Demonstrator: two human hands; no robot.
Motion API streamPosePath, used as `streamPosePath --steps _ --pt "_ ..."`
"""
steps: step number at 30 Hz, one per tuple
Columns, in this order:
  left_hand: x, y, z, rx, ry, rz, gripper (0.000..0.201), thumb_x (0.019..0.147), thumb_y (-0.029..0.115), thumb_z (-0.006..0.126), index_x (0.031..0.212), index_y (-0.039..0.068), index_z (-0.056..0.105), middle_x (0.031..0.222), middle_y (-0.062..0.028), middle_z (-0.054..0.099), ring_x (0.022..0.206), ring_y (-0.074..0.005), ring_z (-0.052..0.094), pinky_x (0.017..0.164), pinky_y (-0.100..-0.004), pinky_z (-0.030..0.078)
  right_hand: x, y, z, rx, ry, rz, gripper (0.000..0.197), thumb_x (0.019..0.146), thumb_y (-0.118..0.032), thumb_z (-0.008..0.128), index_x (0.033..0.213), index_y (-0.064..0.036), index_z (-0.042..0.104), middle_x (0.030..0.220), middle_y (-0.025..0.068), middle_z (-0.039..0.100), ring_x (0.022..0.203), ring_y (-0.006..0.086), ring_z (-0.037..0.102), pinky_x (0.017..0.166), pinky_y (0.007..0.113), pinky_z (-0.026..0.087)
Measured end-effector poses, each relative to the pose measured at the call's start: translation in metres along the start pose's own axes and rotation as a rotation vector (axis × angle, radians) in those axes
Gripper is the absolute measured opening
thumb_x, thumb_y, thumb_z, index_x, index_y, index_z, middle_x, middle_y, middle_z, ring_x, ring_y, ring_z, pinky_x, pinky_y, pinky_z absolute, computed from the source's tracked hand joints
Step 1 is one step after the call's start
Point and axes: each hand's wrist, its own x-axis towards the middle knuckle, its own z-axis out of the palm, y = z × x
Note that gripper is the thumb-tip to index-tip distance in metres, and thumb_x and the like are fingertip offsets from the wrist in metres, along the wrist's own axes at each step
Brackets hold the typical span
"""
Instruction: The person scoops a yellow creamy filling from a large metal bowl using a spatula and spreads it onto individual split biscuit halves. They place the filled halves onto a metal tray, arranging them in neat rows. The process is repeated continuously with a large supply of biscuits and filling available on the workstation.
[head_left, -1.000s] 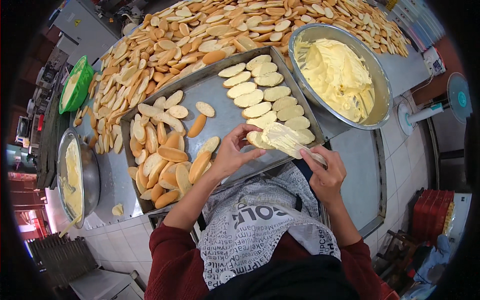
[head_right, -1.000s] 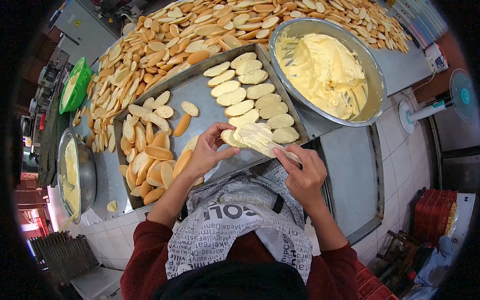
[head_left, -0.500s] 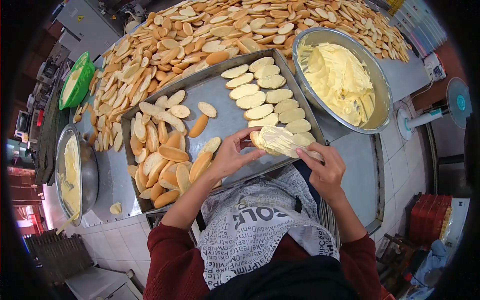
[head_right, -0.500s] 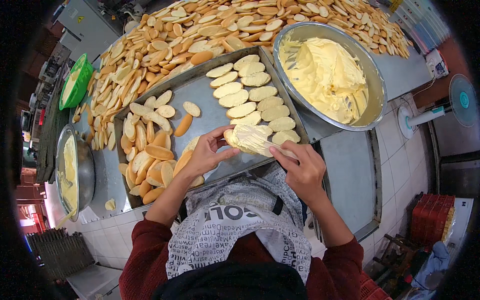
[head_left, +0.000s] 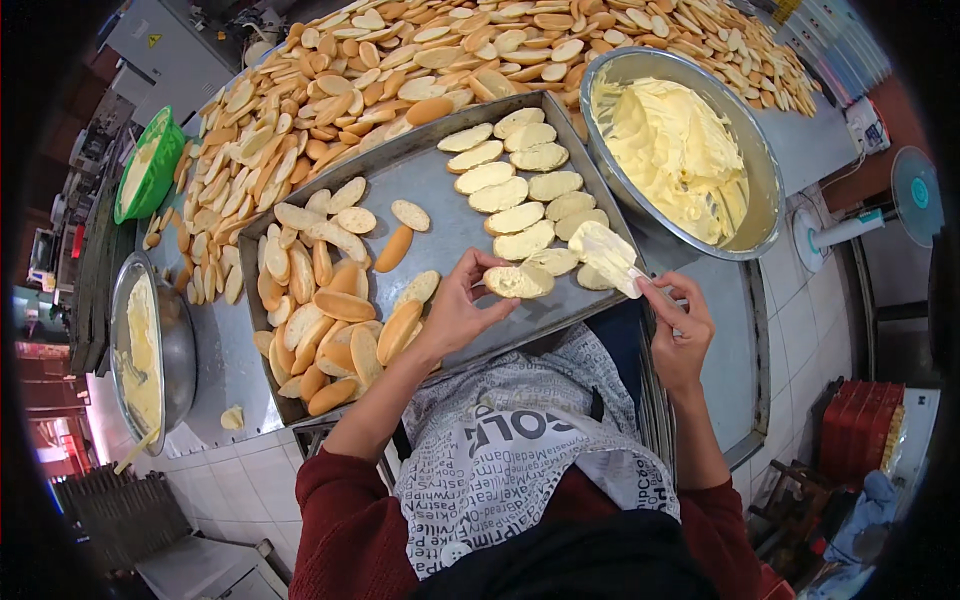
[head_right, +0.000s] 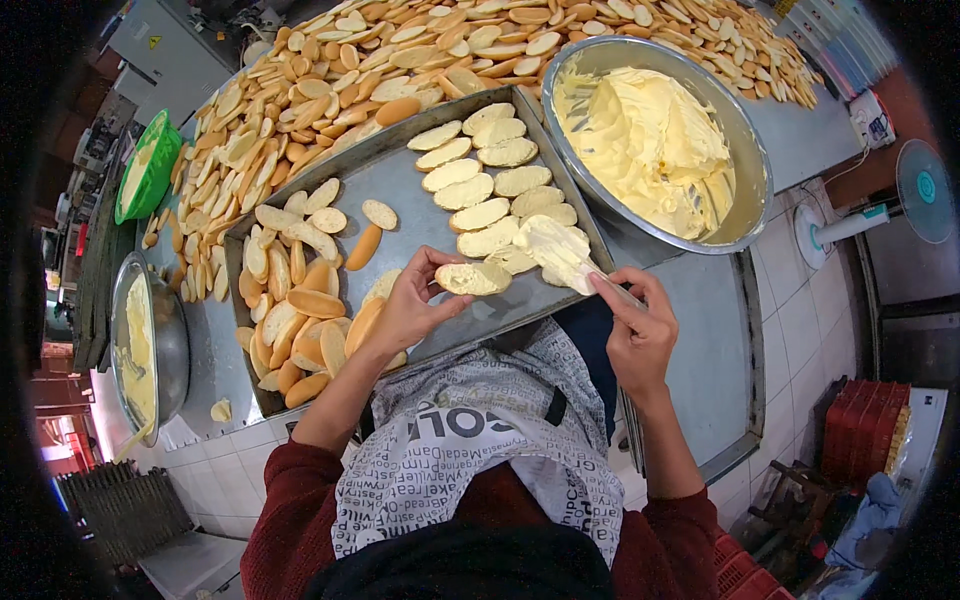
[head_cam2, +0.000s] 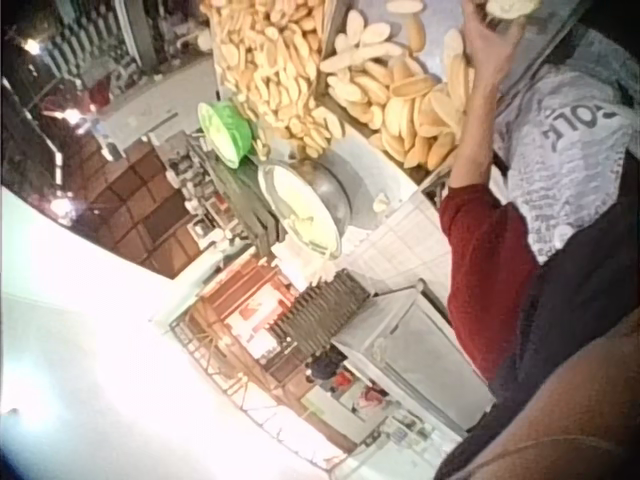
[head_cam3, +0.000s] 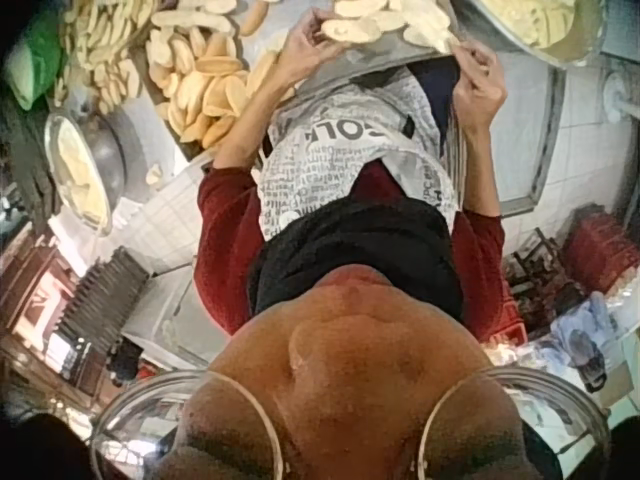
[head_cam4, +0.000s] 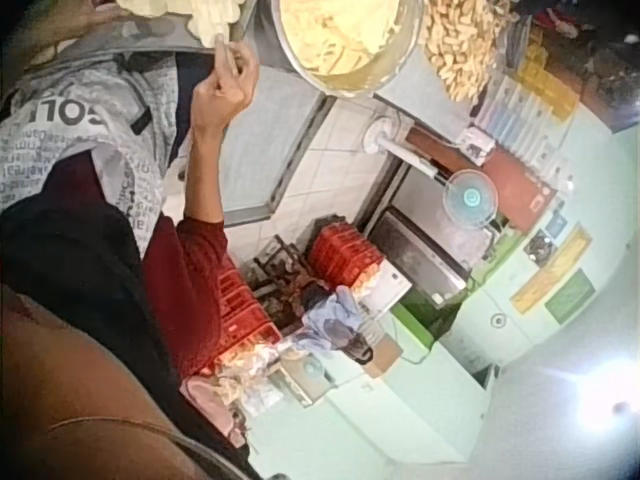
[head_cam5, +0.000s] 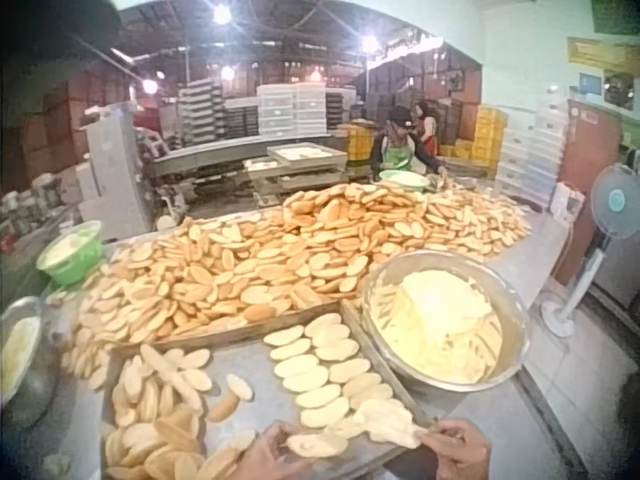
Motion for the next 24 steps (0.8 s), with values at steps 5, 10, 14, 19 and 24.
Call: streamPosePath --steps 5,10,14,19,24 --pt "-0.003 -0.015 0.007 0.397 -0.11 -0.003 0.036 0.074 0.003 0.074 0.103 0.003 0.053 0.109 -0.0087 0.06 0.098 -0.0178 0.061 0.09 -0.0292 0.049 -0.008 0.011 -0.003 0.011 0.082 0.067 0.051 0.07 0.019 0.055 0.106 -0.0113 0.073 0.095 0.0097 0.063 0.086 0.0209 0.058 0.074 0.029 0.045" --pt "0.001 -0.004 0.02 1.021 -0.094 0.273 0.042 0.064 0.01 0.077 0.099 0.006 0.054 0.097 -0.0116 0.053 0.094 -0.0297 0.053 0.08 -0.039 0.046 -0.011 0.013 -0.003 0.022 0.106 0.069 0.051 0.07 0.02 0.055 0.106 -0.011 0.073 0.097 0.0093 0.062 0.085 0.0197 0.057 0.073 0.028 0.045" --pt "0.014 -0.006 0.031 1.096 -0.101 0.339 0.044 0.063 0.014 0.078 0.099 0.006 0.054 0.096 -0.0124 0.051 0.094 -0.0315 0.051 0.079 -0.0413 0.045 -0.011 0.011 0.0 0.041 0.095 0.056 0.051 0.071 0.021 0.055 0.106 -0.0112 0.073 0.097 0.0087 0.062 0.084 0.0187 0.057 0.072 0.027 0.045" --pt "0.024 -0.014 0.039 1.109 -0.125 0.356 0.047 0.063 0.019 0.08 0.099 0.005 0.053 0.097 -0.0124 0.052 0.094 -0.0308 0.053 0.077 -0.0412 0.046 -0.012 0.012 0.0 0.054 0.102 0.062 0.052 0.071 0.021 0.055 0.107 -0.0112 0.073 0.097 0.0084 0.061 0.083 0.018 0.056 0.071 0.027 0.045" --pt "0.024 -0.019 0.039 1.136 -0.066 0.283 0.056 0.059 0.028 0.083 0.098 0.003 0.052 0.095 -0.0113 0.054 0.092 -0.03 0.054 0.074 -0.0404 0.048 -0.014 0.014 0.0 0.064 0.111 0.083 0.052 0.071 0.022 0.055 0.107 -0.0113 0.073 0.097 0.0075 0.061 0.08 0.0171 0.055 0.069 0.026 0.044"
